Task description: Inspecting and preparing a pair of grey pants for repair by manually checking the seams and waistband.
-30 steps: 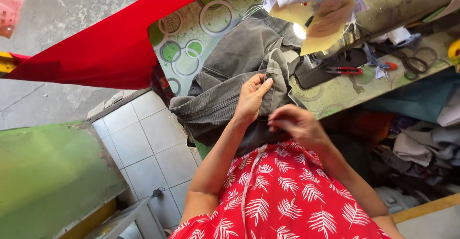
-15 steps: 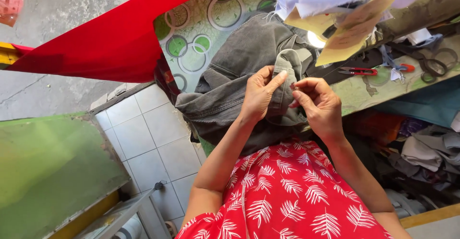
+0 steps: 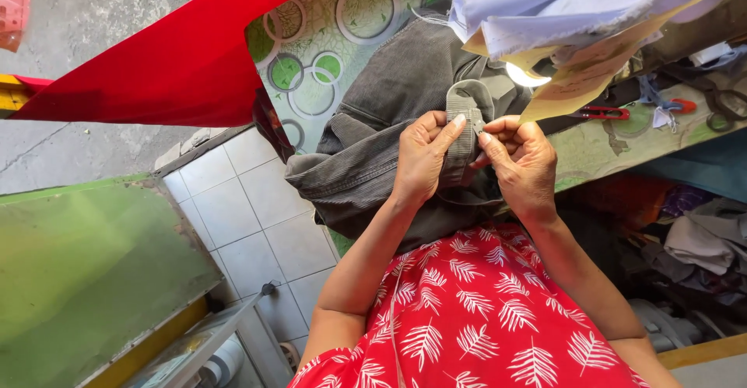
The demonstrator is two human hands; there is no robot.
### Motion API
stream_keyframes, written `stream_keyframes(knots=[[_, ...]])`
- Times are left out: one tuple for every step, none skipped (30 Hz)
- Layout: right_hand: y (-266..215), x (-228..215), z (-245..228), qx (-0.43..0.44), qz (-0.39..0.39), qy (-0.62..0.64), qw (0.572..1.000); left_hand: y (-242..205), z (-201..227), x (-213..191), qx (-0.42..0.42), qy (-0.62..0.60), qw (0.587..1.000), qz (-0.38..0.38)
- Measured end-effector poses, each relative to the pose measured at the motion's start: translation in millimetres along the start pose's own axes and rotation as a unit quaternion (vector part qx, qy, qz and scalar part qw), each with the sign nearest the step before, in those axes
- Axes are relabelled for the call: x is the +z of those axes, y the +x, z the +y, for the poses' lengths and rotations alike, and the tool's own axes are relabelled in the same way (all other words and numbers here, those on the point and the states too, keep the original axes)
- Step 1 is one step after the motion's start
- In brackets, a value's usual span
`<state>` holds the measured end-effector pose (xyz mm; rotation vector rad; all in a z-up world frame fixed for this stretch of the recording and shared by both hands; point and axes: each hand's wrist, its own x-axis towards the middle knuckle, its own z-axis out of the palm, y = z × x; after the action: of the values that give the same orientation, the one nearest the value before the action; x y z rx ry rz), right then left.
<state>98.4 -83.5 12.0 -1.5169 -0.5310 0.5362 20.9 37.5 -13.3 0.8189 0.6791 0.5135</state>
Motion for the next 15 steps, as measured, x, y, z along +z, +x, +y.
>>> stream_keyframes(knots=[[-0.3, 0.7, 0.5, 0.001, 0.002, 0.0, 1.0, -0.8, 0.6, 0.0, -0.002, 0.001, 1.0, -0.001], [-0.8, 1.6, 0.9, 0.004, 0.005, 0.001, 1.0, -1.8, 1.3, -0.3, 0.002, 0.009, 1.0, -0.002], [-1.1, 2.5, 1.3, 0.007, 0.007, 0.001, 1.0, -2.8, 2.0, -0.5, 0.006, 0.017, 1.0, -0.001], [-1.3, 3.4, 1.8, 0.008, 0.008, 0.001, 1.0, -2.6, 1.7, -1.8, 0.004, 0.018, 1.0, -0.002], [-1.3, 4.2, 2.2, 0.014, 0.012, 0.004, 1.0, -2.2, 1.5, -2.9, 0.004, 0.02, 1.0, -0.002], [-1.3, 5.0, 2.6, 0.02, 0.016, 0.006, 1.0, -2.0, 1.1, -4.0, 0.003, 0.022, 1.0, -0.003], [-1.2, 5.8, 1.8, 0.021, 0.017, 0.006, 1.0, -1.9, 2.3, -4.1, 0.001, 0.023, 1.0, -0.003], [-1.1, 6.6, 0.9, 0.02, 0.019, 0.003, 1.0, -1.8, 3.5, -4.1, 0.004, 0.025, 1.0, -0.005], [-0.5, 7.2, -0.1, 0.018, 0.02, 0.0, 1.0, -1.5, 4.7, -3.9, 0.007, 0.026, 1.0, -0.008], [-1.4, 7.4, 0.5, 0.018, 0.021, -0.001, 1.0, -2.5, 4.3, -4.7, 0.006, 0.026, 1.0, -0.008], [-1.4, 7.9, 1.2, 0.019, 0.021, -0.003, 1.0, -2.8, 4.5, -5.5, 0.008, 0.032, 0.999, -0.009], [-1.5, 8.4, 1.6, 0.02, 0.022, -0.005, 1.0, -3.1, 4.7, -6.1, 0.01, 0.038, 0.999, -0.01], [-2.4, 9.1, 2.2, 0.02, 0.022, -0.005, 1.0, -2.9, 4.7, -7.3, 0.01, 0.039, 0.999, -0.01], [-3.3, 9.7, 2.6, 0.025, 0.022, 0.002, 0.999, -2.7, 4.6, -8.4, 0.008, 0.034, 0.999, -0.006], [-3.6, 10.2, 3.0, 0.029, 0.022, 0.008, 0.999, -1.7, 4.7, -9.1, 0.006, 0.029, 1.0, -0.004]])
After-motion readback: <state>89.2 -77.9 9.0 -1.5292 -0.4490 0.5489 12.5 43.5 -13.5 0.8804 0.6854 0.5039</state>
